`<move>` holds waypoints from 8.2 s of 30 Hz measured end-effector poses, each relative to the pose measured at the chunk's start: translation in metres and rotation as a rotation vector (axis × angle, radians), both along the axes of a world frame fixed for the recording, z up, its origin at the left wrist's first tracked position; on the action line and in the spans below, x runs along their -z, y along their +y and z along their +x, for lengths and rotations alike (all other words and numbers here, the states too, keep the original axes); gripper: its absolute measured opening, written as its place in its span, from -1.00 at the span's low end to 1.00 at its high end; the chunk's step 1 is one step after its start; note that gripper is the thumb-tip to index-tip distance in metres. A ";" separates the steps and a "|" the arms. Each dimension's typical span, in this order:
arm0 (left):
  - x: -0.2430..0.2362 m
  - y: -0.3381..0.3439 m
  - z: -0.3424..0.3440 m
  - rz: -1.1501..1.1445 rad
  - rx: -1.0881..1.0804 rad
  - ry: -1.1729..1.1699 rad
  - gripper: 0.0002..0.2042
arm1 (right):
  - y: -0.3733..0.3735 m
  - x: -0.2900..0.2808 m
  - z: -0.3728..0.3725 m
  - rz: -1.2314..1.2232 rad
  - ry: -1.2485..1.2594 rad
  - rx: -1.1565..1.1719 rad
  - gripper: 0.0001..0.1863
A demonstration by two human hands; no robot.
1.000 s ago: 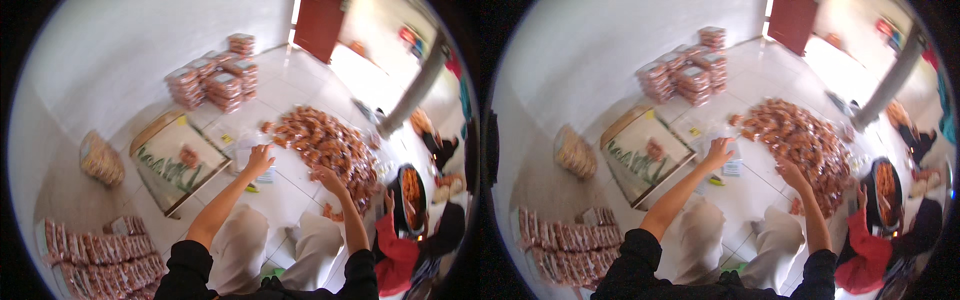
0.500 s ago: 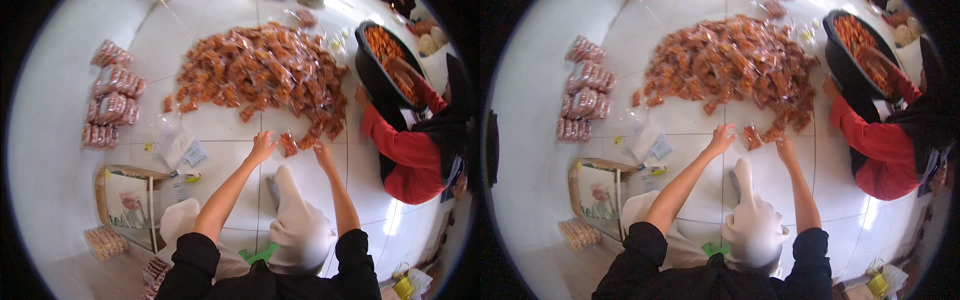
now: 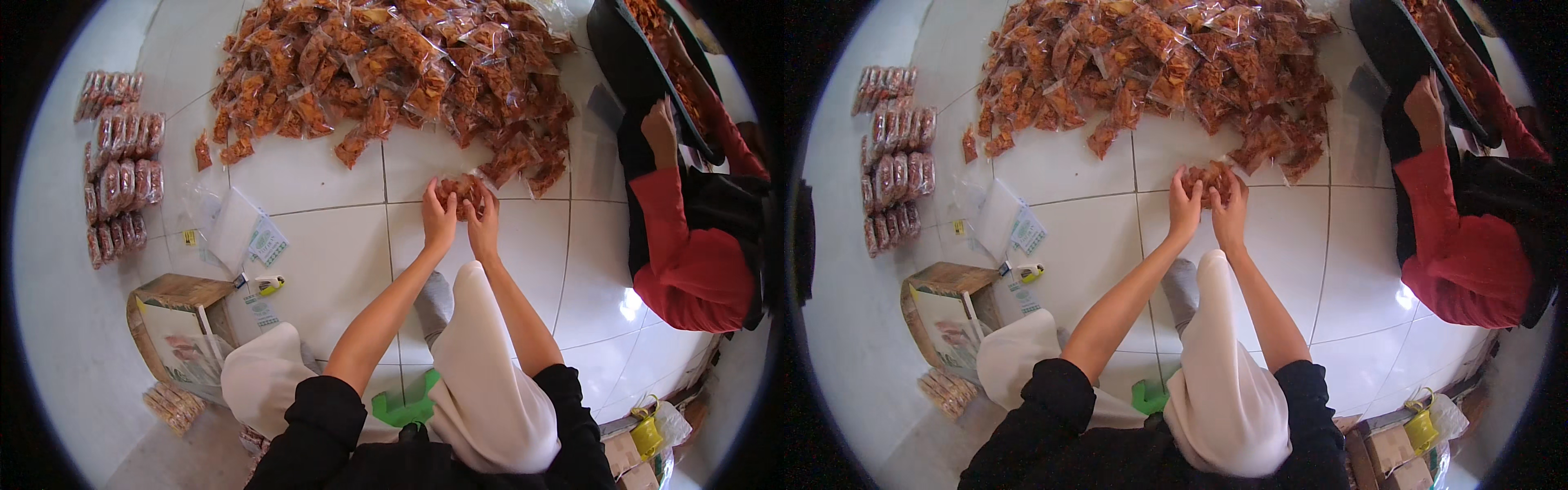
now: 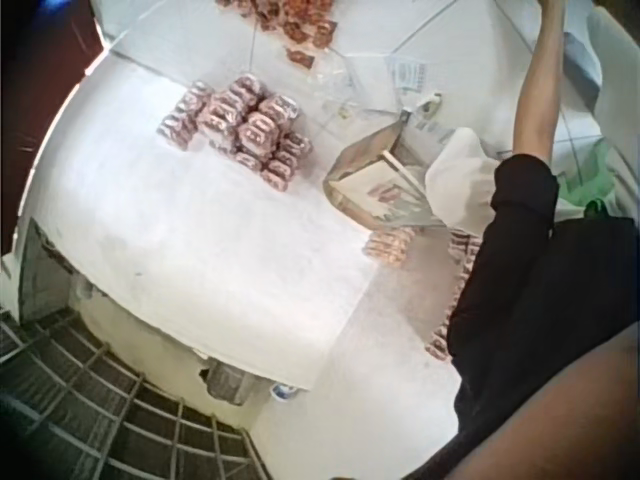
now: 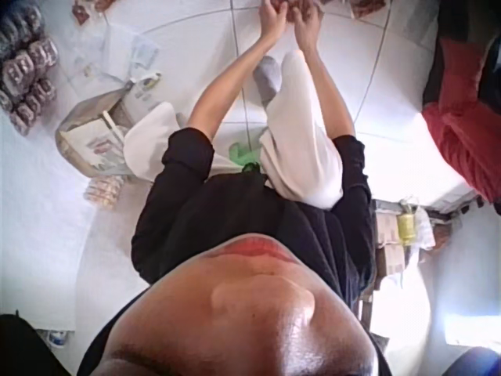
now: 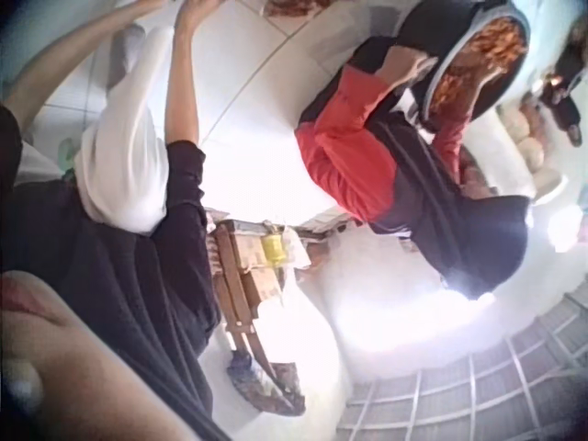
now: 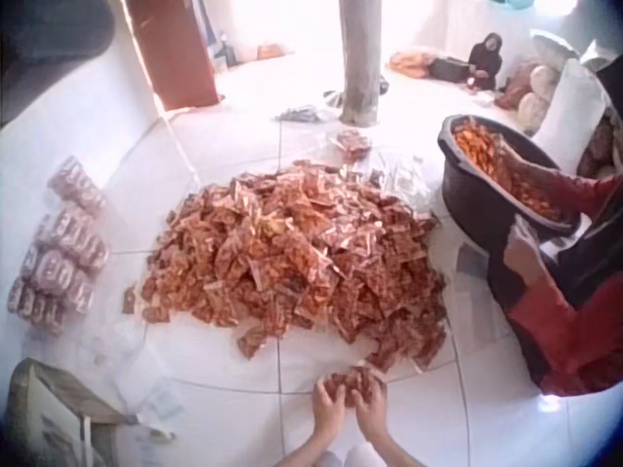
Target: The person applies labels to plastic bags of food items, seals the bags by hand, and places them onto a pile on the floor.
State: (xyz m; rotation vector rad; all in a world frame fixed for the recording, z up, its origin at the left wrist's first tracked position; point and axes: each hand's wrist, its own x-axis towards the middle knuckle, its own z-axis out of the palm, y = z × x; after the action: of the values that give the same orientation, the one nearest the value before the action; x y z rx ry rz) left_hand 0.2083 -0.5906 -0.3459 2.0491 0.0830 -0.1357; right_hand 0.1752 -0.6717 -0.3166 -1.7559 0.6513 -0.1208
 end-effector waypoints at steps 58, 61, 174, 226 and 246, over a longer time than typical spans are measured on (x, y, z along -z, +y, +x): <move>-0.387 0.476 -0.183 -1.066 -0.634 -0.337 -0.81 | 0.432 -0.340 -0.117 -0.023 -0.918 -1.088 -0.24; -0.381 0.477 -0.184 -0.994 -0.672 -0.283 -0.80 | 0.430 -0.341 -0.120 -0.132 -1.072 -1.137 -0.16; -0.158 0.650 -0.238 -0.312 -0.796 -0.120 -0.19 | 0.646 -0.118 -0.096 -0.146 -0.788 -1.375 -0.13; -0.010 0.141 0.133 0.512 0.242 -0.221 -0.40 | 0.071 0.013 0.183 0.237 0.144 0.028 -0.68; -0.294 0.234 0.003 -0.783 0.181 -0.060 -0.26 | 0.180 -0.245 0.052 0.624 -0.322 -0.588 -0.74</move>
State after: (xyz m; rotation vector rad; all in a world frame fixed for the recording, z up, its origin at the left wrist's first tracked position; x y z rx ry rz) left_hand 0.2110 -0.3565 -0.0521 1.2729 -0.1717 -0.1844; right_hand 0.2268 -0.4918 -0.0720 -1.2165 -0.0842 0.1880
